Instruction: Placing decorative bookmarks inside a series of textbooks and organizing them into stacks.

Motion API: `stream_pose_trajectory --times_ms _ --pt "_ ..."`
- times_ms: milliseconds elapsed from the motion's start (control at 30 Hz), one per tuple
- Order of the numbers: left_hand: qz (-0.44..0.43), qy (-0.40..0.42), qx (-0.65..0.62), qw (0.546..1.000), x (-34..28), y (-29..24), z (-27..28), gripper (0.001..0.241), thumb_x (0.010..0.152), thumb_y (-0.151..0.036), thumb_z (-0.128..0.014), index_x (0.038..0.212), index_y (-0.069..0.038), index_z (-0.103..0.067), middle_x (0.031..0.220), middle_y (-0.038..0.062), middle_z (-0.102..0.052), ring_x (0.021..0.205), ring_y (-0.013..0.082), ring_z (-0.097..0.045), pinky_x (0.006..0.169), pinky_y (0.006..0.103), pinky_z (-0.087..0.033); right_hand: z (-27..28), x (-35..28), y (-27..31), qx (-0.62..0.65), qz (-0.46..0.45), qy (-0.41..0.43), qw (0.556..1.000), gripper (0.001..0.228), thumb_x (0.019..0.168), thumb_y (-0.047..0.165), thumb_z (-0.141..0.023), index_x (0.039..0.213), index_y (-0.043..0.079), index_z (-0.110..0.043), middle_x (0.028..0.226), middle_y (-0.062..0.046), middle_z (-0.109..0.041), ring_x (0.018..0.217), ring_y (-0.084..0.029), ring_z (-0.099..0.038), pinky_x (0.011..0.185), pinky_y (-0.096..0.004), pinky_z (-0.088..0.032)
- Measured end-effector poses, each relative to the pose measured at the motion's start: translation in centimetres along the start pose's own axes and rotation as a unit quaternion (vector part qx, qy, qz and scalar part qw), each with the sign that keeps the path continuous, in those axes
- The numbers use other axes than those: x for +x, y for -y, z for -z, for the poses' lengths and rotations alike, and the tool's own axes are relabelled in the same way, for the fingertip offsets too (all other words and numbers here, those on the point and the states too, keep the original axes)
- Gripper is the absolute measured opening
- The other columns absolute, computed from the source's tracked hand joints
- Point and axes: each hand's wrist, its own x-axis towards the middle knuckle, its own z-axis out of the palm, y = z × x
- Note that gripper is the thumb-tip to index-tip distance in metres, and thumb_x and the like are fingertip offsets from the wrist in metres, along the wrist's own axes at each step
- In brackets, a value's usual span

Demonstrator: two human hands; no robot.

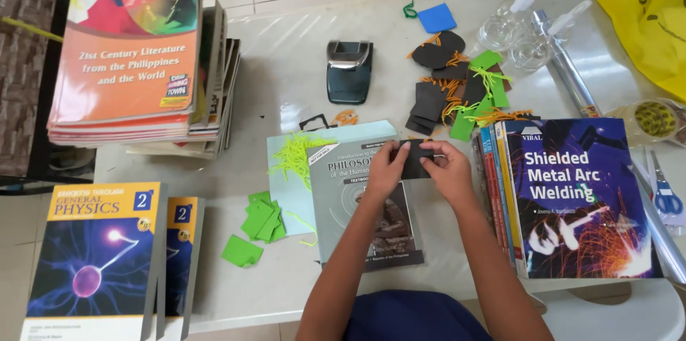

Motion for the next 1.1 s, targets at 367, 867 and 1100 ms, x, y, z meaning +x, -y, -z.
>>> stream_pose_trajectory --times_ms 367,867,1100 --pt "-0.15 -0.161 0.068 0.973 -8.1 -3.7 -0.7 0.023 0.101 -0.023 -0.062 0.116 -0.005 -0.067 0.109 0.012 -0.067 0.104 0.0293 -0.063 0.096 0.0407 -0.048 -1.4 -5.2 6.2 -0.093 0.024 -0.081 0.992 0.07 0.083 -0.006 -0.072 0.145 0.009 -0.045 0.109 -0.011 -0.072 0.088 -0.015 -0.072 0.075 -0.027 -0.058" --pt "-0.005 0.004 -0.294 0.956 -3.5 5.3 -5.4 0.024 0.099 -0.004 -0.064 0.119 0.003 -0.072 0.107 0.008 -0.075 0.096 0.0112 -0.069 0.088 0.0247 -0.054 2.4 -5.5 0.9 -0.076 0.066 -0.075 0.992 0.05 0.089 -0.002 -0.074 0.134 0.004 -0.054 0.116 -0.007 -0.068 0.102 -0.016 -0.067 0.081 -0.029 -0.058" --pt "0.001 -0.121 0.203 0.972 -6.6 -0.3 -2.7 0.06 0.091 -0.04 -0.069 0.136 -0.002 -0.058 0.14 0.023 -0.054 0.132 0.0377 -0.047 0.108 0.0534 -0.035 3.5 -5.2 1.3 0.065 -0.005 -0.07 0.995 0.051 0.088 -0.007 -0.071 0.135 0.006 -0.053 0.102 -0.01 -0.072 0.092 -0.013 -0.069 0.079 -0.024 -0.055"
